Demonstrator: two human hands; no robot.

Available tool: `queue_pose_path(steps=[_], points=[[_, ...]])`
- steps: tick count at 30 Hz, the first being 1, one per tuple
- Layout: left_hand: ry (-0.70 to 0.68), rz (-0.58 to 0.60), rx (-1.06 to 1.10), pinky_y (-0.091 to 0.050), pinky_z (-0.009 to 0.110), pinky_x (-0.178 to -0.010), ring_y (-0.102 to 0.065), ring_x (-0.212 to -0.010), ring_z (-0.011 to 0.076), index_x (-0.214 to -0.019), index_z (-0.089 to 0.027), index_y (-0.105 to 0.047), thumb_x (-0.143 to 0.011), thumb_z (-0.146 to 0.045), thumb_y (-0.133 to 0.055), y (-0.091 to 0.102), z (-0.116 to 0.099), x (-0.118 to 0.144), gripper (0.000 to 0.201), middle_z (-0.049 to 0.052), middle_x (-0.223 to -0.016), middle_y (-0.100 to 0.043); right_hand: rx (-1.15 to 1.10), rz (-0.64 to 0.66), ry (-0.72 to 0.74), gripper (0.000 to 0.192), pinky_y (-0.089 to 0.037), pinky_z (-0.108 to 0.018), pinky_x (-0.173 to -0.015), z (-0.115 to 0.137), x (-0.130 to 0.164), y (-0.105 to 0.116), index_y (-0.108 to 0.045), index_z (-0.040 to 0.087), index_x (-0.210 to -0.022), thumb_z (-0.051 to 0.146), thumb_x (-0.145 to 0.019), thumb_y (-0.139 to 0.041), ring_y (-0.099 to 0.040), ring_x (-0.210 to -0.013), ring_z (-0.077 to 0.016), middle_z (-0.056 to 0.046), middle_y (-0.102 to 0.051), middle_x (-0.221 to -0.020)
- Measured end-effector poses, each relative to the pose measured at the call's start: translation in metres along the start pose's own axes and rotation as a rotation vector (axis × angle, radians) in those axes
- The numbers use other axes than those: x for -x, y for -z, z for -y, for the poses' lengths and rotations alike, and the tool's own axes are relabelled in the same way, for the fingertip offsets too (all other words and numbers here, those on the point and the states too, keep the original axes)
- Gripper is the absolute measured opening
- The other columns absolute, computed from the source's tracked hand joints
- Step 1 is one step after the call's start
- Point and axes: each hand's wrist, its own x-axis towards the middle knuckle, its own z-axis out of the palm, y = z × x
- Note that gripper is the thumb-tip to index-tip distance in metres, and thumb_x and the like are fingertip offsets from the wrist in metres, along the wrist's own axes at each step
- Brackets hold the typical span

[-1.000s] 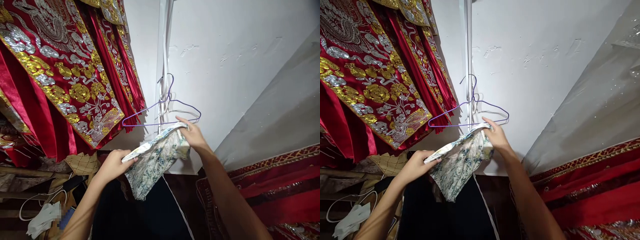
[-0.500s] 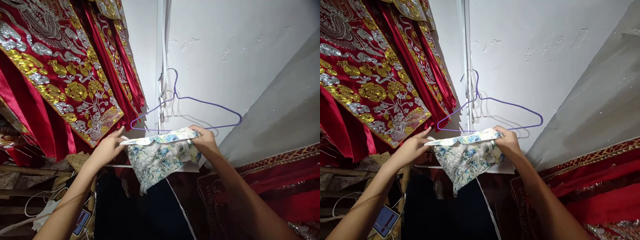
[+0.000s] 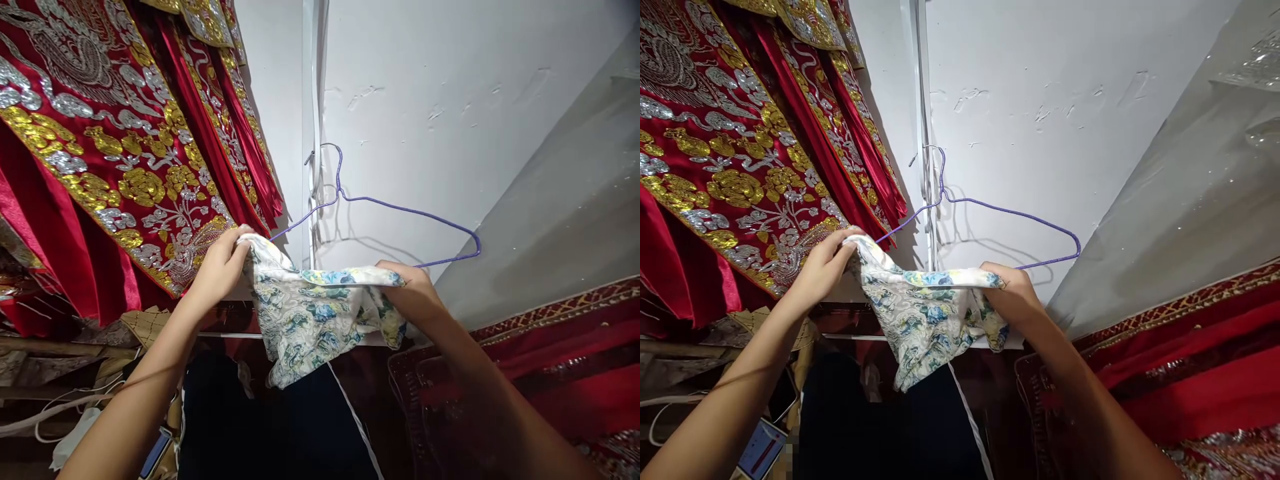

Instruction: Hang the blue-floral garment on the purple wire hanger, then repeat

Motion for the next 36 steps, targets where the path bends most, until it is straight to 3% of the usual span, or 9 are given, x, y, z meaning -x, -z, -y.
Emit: queue_pose_path(steps=[7, 12, 18, 22, 24, 27, 30, 33, 36], points=[[-0.285, 0.033, -0.097, -0.047, 0.037, -0.097, -0.063, -0.111, 0.0238, -0.123, -0.017, -0.062, -0.097, -0.018, -0.043, -0.026, -0.025, -0.033, 0.032, 0.009, -0.120, -0.069, 0.020, 0.099, 0.166, 0.039, -0.042, -0.028, -0.061, 0.007, 0.014, -0.020, -0.069, 0.023, -0.116, 0.019, -0.079, -0.056, -0.052, -0.061, -0.0166, 0.003, -0.056, -0.063], [-0.269, 0.005, -0.316, -0.047, 0.041, -0.091, -0.063, -0.100, 0.0279, -0.115, -0.018, -0.066, -0.098, -0.021, -0.043, -0.023, -0.012, -0.038, 0.028, 0.010, -0.107, -0.071, -0.094, -0.254, -0.029, 0.100, -0.045, -0.024, -0.051, 0.010, 0.025, 0.009, -0.028, 0.033, -0.159, 0.014, -0.070, -0.068, -0.058, -0.060, -0.0159, 0.001, -0.064, -0.083], [-0.272, 0.055, -0.292, -0.048, 0.035, -0.079, -0.063, -0.089, 0.0247, -0.116, -0.019, -0.064, -0.099, -0.022, -0.041, -0.016, -0.013, -0.038, 0.029, 0.010, -0.101, -0.066, -0.070, -0.449, -0.052, 0.067, -0.047, -0.023, -0.055, 0.002, 0.014, 0.048, -0.065, 0.022, -0.124, 0.016, -0.059, -0.077, -0.060, -0.066, -0.0156, -0.001, -0.060, -0.079], [-0.269, 0.014, -0.274, -0.047, 0.035, -0.080, -0.061, -0.089, 0.0249, -0.116, -0.019, -0.064, -0.099, -0.021, -0.039, -0.017, -0.010, -0.040, 0.030, 0.010, -0.101, -0.063, 0.031, -0.349, 0.052, 0.112, -0.047, -0.027, -0.050, 0.009, 0.023, 0.054, -0.021, 0.034, -0.156, 0.019, -0.062, -0.079, -0.055, -0.055, -0.0118, -0.009, -0.063, -0.123], [-0.278, 0.011, -0.264, -0.046, 0.035, -0.081, -0.060, -0.090, 0.0248, -0.115, -0.019, -0.064, -0.098, -0.020, -0.040, -0.016, -0.009, -0.042, 0.029, 0.010, -0.100, -0.063, 0.200, -0.289, 0.078, 0.101, -0.048, -0.030, -0.051, 0.011, 0.027, 0.056, -0.029, 0.037, -0.156, 0.023, -0.067, -0.076, -0.051, -0.053, -0.0100, -0.011, -0.057, -0.138], [-0.284, 0.022, -0.253, -0.046, 0.034, -0.080, -0.060, -0.088, 0.0242, -0.110, -0.020, -0.064, -0.099, -0.024, -0.041, -0.012, -0.007, -0.045, 0.026, 0.009, -0.096, -0.062, 0.357, -0.265, 0.128, 0.050, -0.052, -0.033, -0.065, 0.016, 0.027, 0.066, -0.071, 0.031, -0.123, 0.029, -0.073, -0.072, -0.061, -0.068, -0.0156, -0.007, -0.066, -0.126], [-0.254, -0.036, -0.183, -0.045, 0.033, -0.082, -0.061, -0.092, 0.0232, -0.109, -0.022, -0.061, -0.099, -0.029, -0.044, -0.006, -0.004, -0.045, 0.022, 0.008, -0.101, -0.065, 0.236, -0.137, 0.041, 0.023, -0.053, -0.033, -0.072, 0.027, 0.018, 0.080, -0.080, 0.026, -0.094, 0.038, -0.075, -0.075, -0.068, -0.090, -0.0246, -0.007, -0.074, -0.107], [-0.130, -0.179, -0.051, -0.045, 0.030, -0.076, -0.061, -0.085, 0.0194, -0.115, -0.021, -0.053, -0.096, -0.036, -0.052, -0.006, 0.002, -0.044, 0.024, 0.005, -0.100, -0.064, -0.027, 0.032, -0.100, 0.035, -0.053, -0.033, -0.060, 0.039, 0.005, 0.085, -0.077, 0.021, -0.077, 0.055, -0.071, -0.080, -0.068, -0.075, -0.0257, -0.009, -0.074, -0.082], [-0.019, -0.189, 0.074, -0.041, 0.026, -0.064, -0.055, -0.069, 0.0153, -0.098, -0.021, -0.052, -0.095, -0.045, -0.055, -0.013, 0.007, -0.044, 0.024, -0.001, -0.078, -0.058, -0.264, -0.086, -0.095, 0.050, -0.056, -0.037, -0.057, 0.039, -0.009, 0.071, -0.075, 0.016, -0.081, 0.066, -0.076, -0.073, -0.068, -0.068, -0.0264, -0.013, -0.073, -0.078]])
